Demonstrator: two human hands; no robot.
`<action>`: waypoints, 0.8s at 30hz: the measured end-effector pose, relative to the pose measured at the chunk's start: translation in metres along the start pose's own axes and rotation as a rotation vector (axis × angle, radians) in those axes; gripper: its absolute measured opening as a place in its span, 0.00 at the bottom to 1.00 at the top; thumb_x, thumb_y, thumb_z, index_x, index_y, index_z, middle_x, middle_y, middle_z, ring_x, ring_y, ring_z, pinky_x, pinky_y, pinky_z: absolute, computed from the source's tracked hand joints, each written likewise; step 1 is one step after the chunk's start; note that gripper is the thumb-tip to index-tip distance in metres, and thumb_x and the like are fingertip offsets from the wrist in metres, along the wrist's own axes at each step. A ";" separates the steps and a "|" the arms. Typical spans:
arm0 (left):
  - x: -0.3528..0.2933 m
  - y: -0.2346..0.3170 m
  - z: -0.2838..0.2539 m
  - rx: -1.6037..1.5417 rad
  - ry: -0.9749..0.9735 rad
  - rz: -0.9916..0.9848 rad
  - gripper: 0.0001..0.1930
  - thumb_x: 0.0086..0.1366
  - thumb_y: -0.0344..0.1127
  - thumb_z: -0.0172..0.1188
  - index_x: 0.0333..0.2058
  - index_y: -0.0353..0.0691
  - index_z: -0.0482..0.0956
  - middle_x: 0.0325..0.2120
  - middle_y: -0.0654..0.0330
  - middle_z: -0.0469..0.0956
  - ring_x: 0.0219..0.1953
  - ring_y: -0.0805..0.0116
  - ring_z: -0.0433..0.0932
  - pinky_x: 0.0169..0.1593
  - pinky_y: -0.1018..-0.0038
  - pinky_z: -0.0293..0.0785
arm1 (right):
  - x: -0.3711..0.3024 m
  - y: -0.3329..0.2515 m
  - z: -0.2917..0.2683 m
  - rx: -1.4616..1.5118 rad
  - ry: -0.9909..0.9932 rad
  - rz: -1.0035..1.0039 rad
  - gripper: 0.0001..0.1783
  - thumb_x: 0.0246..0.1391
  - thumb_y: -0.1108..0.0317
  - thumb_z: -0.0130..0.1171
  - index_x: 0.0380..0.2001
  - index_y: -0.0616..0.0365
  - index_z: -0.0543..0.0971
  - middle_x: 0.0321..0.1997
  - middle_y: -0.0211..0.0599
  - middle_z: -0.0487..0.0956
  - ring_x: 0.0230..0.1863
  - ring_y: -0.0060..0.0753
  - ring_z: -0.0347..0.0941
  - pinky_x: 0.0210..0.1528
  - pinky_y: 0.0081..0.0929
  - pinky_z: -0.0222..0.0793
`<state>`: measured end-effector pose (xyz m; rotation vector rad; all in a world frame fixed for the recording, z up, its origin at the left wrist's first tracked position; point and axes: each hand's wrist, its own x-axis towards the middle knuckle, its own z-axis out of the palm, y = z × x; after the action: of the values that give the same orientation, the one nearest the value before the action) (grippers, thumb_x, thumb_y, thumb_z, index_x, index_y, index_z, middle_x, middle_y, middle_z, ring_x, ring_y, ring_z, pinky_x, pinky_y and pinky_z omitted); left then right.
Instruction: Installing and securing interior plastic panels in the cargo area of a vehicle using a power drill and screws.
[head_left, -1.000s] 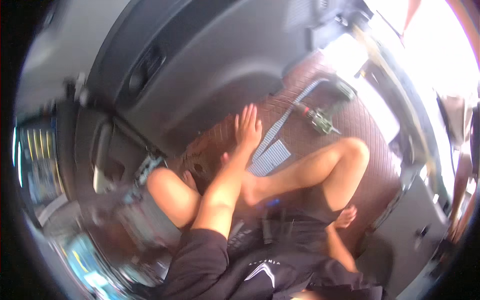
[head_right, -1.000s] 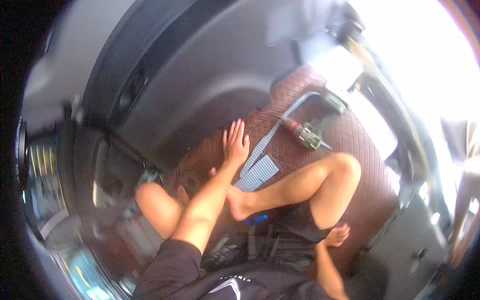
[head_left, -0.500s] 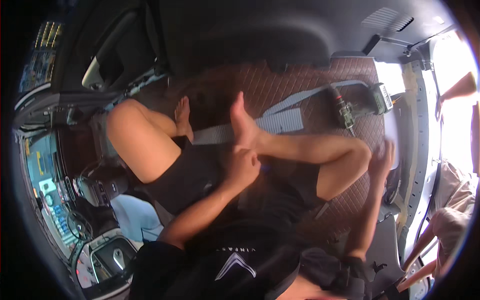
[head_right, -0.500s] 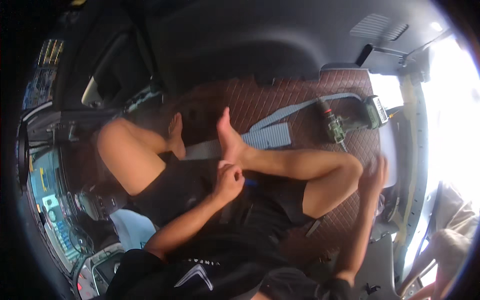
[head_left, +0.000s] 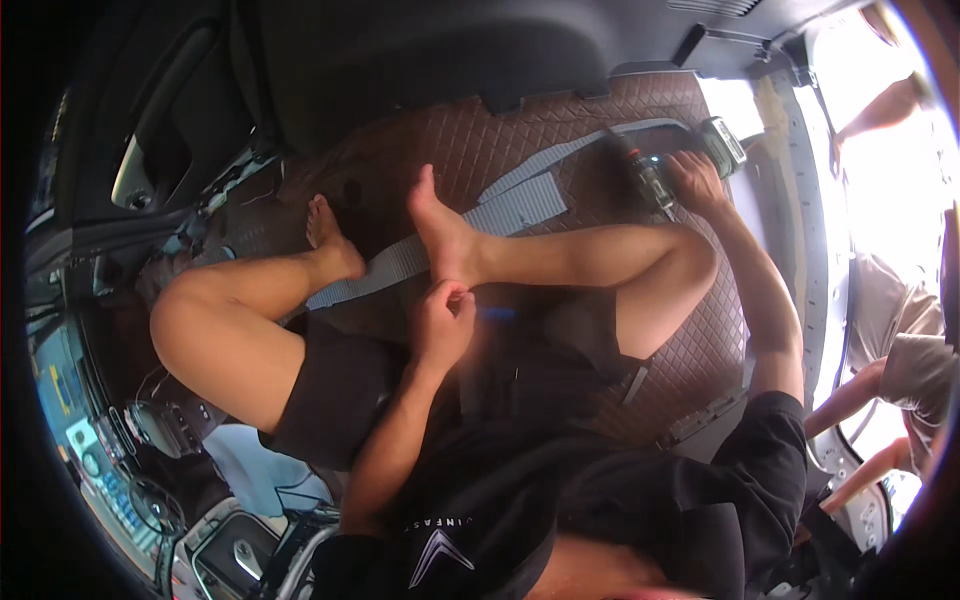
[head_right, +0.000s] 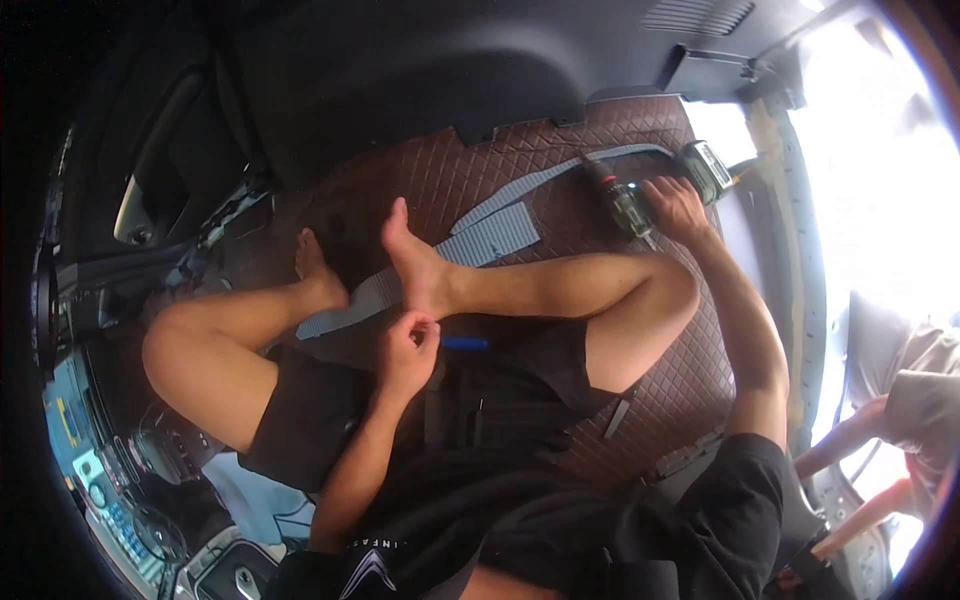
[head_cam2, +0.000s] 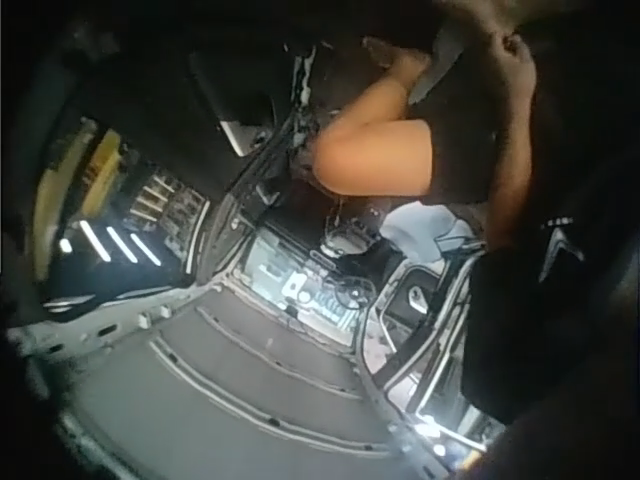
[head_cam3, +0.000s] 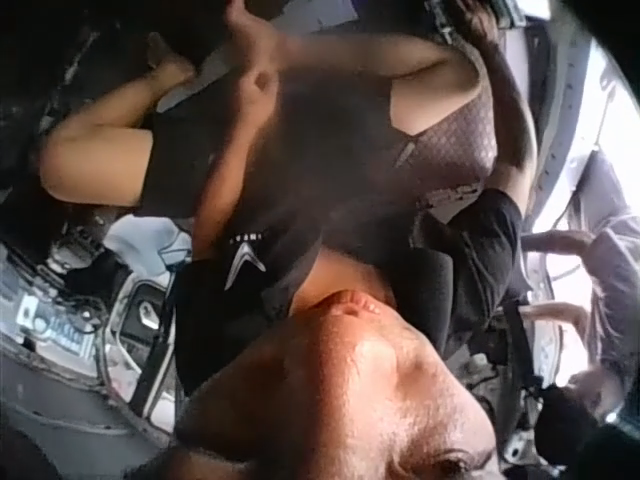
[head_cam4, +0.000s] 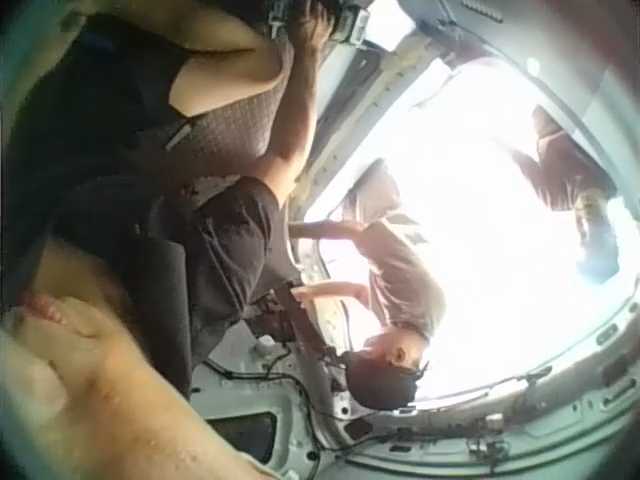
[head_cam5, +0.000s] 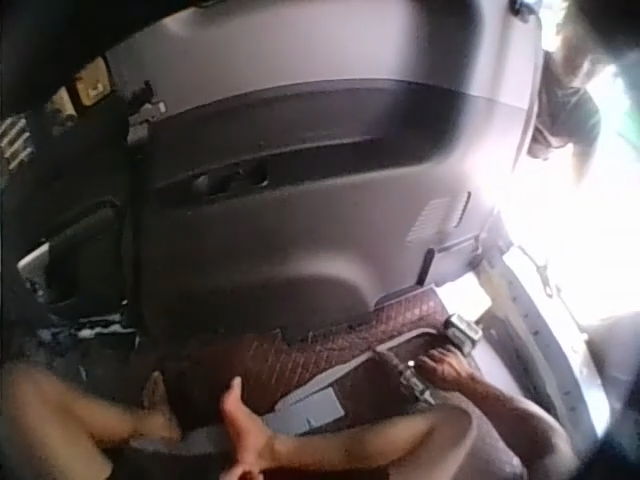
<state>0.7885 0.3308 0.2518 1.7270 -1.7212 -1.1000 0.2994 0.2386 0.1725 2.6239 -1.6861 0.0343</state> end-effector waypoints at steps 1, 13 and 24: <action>0.001 0.001 -0.006 0.049 0.009 0.027 0.05 0.58 0.29 0.62 0.32 0.35 0.78 0.26 0.55 0.81 0.31 0.66 0.81 0.36 0.72 0.75 | 0.000 -0.002 -0.008 0.035 -0.016 0.046 0.28 0.41 0.71 0.60 0.51 0.53 0.74 0.38 0.40 0.78 0.41 0.44 0.76 0.43 0.40 0.68; 0.004 0.031 -0.011 0.332 -0.281 0.046 0.06 0.58 0.29 0.58 0.34 0.36 0.77 0.32 0.49 0.79 0.37 0.48 0.78 0.40 0.60 0.74 | -0.052 -0.038 -0.153 0.810 0.056 0.441 0.15 0.39 0.76 0.55 0.35 0.62 0.78 0.32 0.38 0.78 0.35 0.32 0.75 0.38 0.31 0.71; -0.029 0.136 -0.134 0.254 -0.097 0.328 0.07 0.56 0.28 0.60 0.34 0.33 0.79 0.31 0.53 0.80 0.36 0.58 0.78 0.41 0.64 0.73 | -0.158 -0.083 -0.170 0.824 0.348 1.225 0.17 0.43 0.68 0.66 0.38 0.61 0.79 0.35 0.33 0.79 0.38 0.25 0.76 0.37 0.27 0.72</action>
<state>0.8161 0.3161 0.4426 1.4731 -2.1895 -0.8608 0.3083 0.4223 0.3371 1.1556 -3.1558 1.2894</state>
